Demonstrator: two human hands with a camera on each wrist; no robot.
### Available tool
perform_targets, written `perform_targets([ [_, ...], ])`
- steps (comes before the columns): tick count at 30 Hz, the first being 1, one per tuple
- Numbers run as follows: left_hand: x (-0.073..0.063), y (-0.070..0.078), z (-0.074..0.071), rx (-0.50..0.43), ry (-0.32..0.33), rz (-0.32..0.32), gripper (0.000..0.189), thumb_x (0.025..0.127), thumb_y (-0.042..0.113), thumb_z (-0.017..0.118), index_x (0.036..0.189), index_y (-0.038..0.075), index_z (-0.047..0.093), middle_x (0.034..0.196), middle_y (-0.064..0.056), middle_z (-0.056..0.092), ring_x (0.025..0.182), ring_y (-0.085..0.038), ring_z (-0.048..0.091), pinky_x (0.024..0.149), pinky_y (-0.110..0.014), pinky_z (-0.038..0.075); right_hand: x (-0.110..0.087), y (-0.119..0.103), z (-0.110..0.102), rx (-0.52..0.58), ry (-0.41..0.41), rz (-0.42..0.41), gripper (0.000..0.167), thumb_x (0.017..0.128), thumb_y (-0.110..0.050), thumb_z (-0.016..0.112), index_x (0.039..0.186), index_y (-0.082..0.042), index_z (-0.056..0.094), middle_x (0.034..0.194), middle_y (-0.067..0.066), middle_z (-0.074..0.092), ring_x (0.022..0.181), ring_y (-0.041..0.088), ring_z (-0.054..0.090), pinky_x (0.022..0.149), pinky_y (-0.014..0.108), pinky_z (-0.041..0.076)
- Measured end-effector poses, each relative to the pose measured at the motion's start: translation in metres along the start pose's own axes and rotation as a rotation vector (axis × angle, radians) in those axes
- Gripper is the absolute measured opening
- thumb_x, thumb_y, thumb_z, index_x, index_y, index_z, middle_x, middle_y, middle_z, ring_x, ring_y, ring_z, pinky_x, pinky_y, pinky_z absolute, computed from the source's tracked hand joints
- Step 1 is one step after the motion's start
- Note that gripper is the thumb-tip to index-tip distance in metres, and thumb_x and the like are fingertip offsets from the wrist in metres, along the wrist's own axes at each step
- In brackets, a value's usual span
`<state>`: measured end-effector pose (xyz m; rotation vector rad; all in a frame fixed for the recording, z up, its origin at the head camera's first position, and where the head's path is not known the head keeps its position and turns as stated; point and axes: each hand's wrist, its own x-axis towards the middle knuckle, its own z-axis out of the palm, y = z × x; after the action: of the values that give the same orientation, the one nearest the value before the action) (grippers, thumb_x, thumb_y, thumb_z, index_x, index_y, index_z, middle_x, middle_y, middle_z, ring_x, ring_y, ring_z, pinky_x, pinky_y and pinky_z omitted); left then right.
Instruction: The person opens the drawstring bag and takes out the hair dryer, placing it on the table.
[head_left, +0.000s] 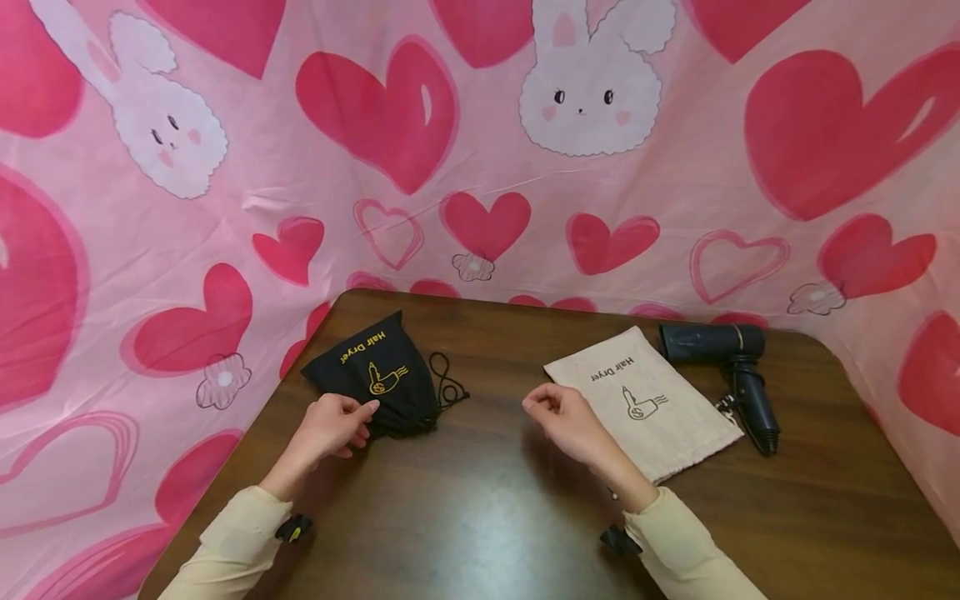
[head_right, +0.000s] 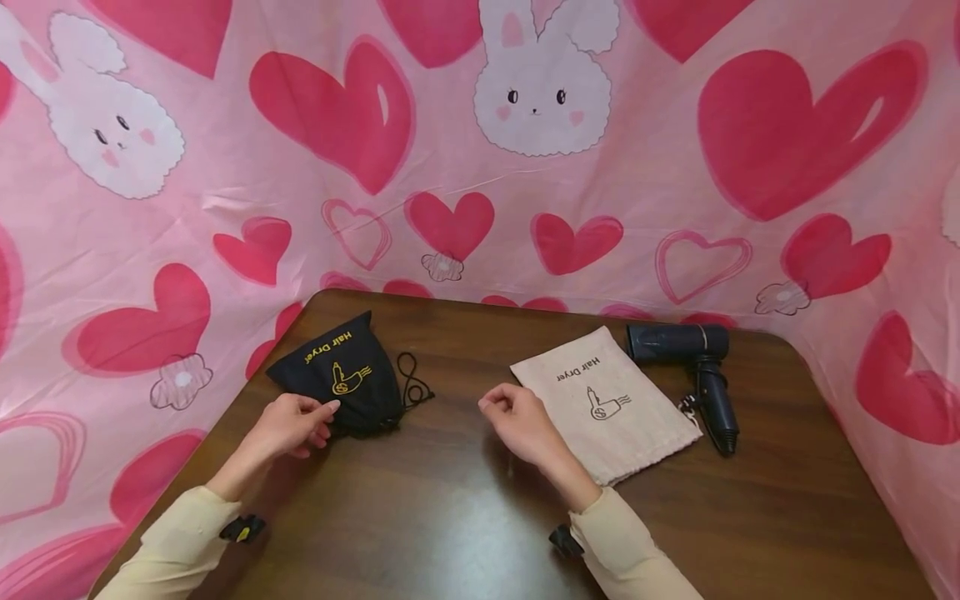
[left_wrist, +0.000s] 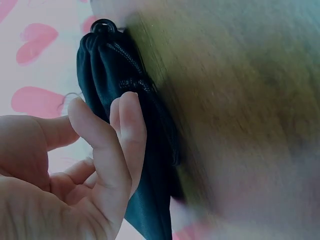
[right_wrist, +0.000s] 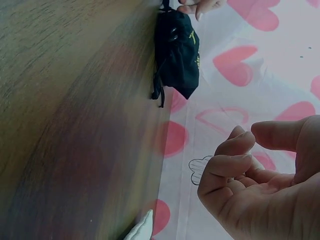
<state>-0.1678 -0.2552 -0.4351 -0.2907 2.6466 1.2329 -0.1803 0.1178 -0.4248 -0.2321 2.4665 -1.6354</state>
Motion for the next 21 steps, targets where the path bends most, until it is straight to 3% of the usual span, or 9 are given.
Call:
perform_targets([
  [6, 0.005, 0.0, 0.003, 0.006, -0.031, 0.016, 0.042, 0.105, 0.039, 0.066, 0.103, -0.002, 0.074, 0.079, -0.008, 0.07, 0.071, -0.023, 0.071, 0.061, -0.039, 0.06, -0.001, 0.004, 0.0, 0.006, -0.001, 0.001, 0.016, 0.104, -0.013, 0.065, 0.108, 0.002, 0.071, 0.081, 0.008, 0.061, 0.068, 0.018, 0.053, 0.061, 0.03, 0.044],
  [21, 0.016, 0.003, 0.008, 0.022, -0.019, 0.032, 0.04, 0.105, 0.038, 0.067, 0.097, 0.0, 0.075, 0.077, -0.008, 0.07, 0.068, -0.021, 0.07, 0.059, -0.038, 0.06, -0.004, 0.006, 0.002, 0.0, -0.004, 0.016, 0.017, 0.105, -0.013, 0.065, 0.109, 0.003, 0.071, 0.086, 0.01, 0.063, 0.071, 0.02, 0.055, 0.064, 0.032, 0.046],
])
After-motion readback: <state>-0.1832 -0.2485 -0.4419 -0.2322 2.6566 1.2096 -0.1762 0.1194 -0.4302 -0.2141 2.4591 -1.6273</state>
